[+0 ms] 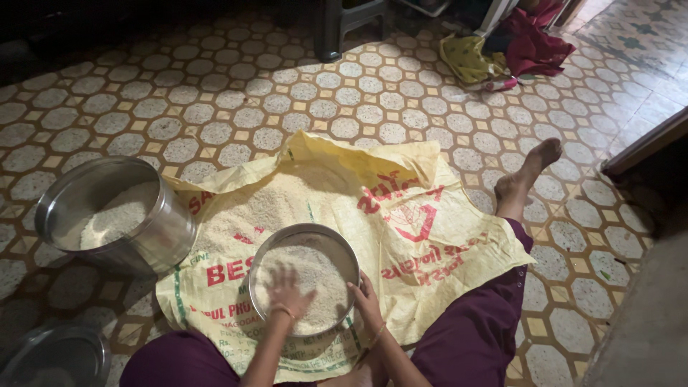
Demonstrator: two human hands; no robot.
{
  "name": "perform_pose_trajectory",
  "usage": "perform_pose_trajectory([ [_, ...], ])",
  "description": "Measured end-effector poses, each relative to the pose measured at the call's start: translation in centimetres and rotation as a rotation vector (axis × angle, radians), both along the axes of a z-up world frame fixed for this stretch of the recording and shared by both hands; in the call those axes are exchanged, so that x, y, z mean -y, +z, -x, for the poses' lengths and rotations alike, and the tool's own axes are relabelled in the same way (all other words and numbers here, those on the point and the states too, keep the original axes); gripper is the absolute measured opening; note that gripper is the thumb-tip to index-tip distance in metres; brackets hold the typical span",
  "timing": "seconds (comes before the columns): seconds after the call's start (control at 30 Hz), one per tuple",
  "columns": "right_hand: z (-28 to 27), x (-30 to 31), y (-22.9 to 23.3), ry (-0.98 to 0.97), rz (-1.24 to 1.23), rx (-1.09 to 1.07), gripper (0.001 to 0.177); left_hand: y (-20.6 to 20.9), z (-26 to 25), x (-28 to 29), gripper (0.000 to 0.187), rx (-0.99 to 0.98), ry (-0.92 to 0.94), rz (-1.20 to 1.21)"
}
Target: The person sits on the floor and sifts rice using a metal sieve. They scoop rice from a sack into the sieve, shake it to separate impurities, and transfer the sifted rice into a metal pot.
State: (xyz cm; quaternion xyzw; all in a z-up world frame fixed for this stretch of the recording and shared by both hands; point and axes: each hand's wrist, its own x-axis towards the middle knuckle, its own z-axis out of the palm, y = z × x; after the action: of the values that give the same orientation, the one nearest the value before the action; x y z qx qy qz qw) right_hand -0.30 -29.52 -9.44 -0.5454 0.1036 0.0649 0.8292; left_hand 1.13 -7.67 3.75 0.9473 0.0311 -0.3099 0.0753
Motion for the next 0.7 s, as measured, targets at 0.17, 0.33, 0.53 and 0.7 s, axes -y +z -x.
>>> perform_pose_trajectory([
  [0.17,0.2,-0.1,0.2,-0.004,0.024,-0.032,0.061,-1.3,-0.5,0.6,0.086,0.132,-0.051,0.116],
  [0.33,0.0,0.0,0.3,0.007,0.036,0.010,0.060,-2.2,-1.3,-1.2,0.090,0.173,0.049,0.051],
  [0.53,0.1,0.1,-0.5,0.016,0.063,0.003,0.061,-1.2,-2.1,-0.5,0.079,0.219,0.091,0.137],
  [0.7,-0.3,0.1,-0.2,0.008,-0.020,0.065,0.059,0.8,-2.2,0.6,0.084,0.128,-0.058,0.011],
])
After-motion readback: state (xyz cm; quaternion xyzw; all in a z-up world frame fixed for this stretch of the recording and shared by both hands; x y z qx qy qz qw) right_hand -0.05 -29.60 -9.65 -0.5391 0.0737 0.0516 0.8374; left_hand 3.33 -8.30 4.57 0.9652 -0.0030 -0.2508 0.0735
